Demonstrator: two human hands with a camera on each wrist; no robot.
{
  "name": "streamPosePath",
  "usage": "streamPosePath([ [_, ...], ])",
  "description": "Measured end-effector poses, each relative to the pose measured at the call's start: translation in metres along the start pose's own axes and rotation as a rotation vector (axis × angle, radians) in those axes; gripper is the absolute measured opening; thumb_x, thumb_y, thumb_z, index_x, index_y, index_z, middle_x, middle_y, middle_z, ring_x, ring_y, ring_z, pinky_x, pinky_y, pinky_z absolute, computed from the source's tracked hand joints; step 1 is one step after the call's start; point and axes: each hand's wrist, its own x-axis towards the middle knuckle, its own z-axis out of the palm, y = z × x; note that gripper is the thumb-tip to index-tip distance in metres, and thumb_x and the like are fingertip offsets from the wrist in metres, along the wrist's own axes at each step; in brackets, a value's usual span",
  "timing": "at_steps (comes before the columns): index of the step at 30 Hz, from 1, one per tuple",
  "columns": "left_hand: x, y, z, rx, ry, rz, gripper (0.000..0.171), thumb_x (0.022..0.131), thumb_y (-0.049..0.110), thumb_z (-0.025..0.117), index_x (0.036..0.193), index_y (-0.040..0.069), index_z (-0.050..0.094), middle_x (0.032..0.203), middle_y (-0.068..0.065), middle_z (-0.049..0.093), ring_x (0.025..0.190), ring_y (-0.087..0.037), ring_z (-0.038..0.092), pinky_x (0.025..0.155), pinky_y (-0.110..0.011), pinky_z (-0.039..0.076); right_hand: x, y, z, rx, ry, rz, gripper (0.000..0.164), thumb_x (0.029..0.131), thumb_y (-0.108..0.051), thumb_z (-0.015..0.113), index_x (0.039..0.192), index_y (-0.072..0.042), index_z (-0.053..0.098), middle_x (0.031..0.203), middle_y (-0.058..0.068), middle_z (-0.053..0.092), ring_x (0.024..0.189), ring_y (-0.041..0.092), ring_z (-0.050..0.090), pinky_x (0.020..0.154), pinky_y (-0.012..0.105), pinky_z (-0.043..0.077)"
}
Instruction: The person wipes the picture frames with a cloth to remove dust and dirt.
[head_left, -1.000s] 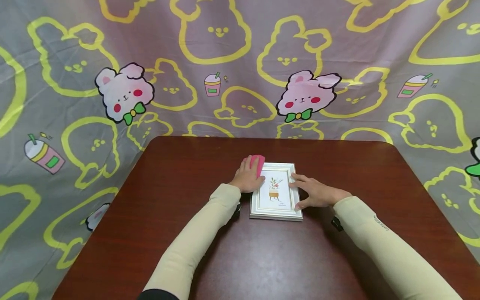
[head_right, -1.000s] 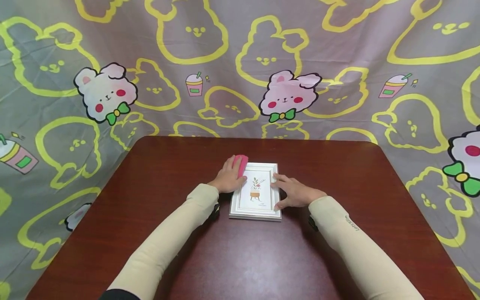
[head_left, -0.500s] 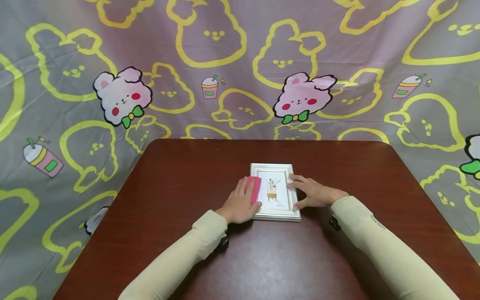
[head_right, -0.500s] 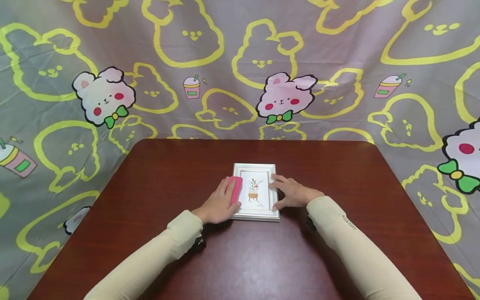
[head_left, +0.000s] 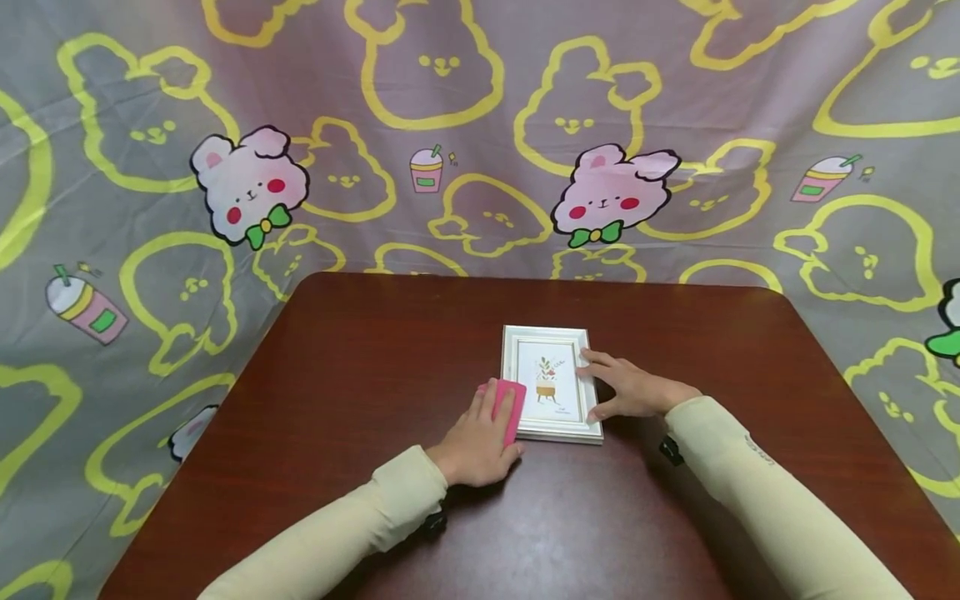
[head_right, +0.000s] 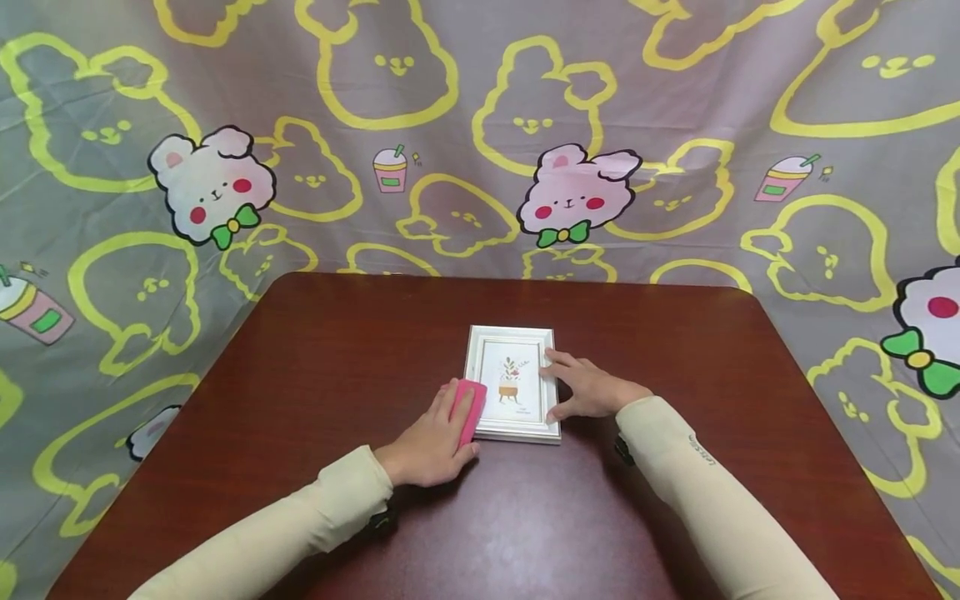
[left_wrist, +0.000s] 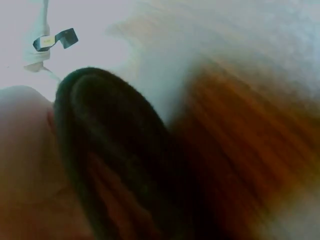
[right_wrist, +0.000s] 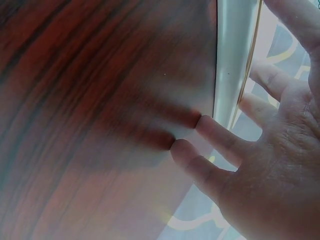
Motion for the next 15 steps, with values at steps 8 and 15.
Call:
streamPosePath([
  [8, 0.031, -0.006, -0.007, -0.007, 0.030, -0.004, 0.073, 0.101, 0.036, 0.046, 0.158, 0.001, 0.016, 0.165, -0.028, 0.004, 0.152, -0.048, 0.013, 0.118, -0.054, 0.030, -0.003, 0.000, -0.002, -0.012, -0.017, 0.021, 0.084, 0.085, -0.043, 0.076, 0.152, -0.007, 0.039, 0.166, 0.018, 0.013, 0.147, 0.045, 0.021, 0.114, 0.066, 0.026],
  [15, 0.081, -0.032, -0.015, -0.060, 0.001, 0.002, 0.082, 0.098, 0.041, 0.047, 0.159, 0.003, 0.008, 0.166, -0.025, -0.003, 0.154, -0.044, 0.006, 0.124, -0.051, 0.019, -0.003, 0.001, -0.001, 0.015, -0.019, -0.010, 0.084, 0.086, -0.042, 0.074, 0.152, -0.004, 0.038, 0.166, 0.020, 0.012, 0.147, 0.047, 0.019, 0.114, 0.066, 0.025],
])
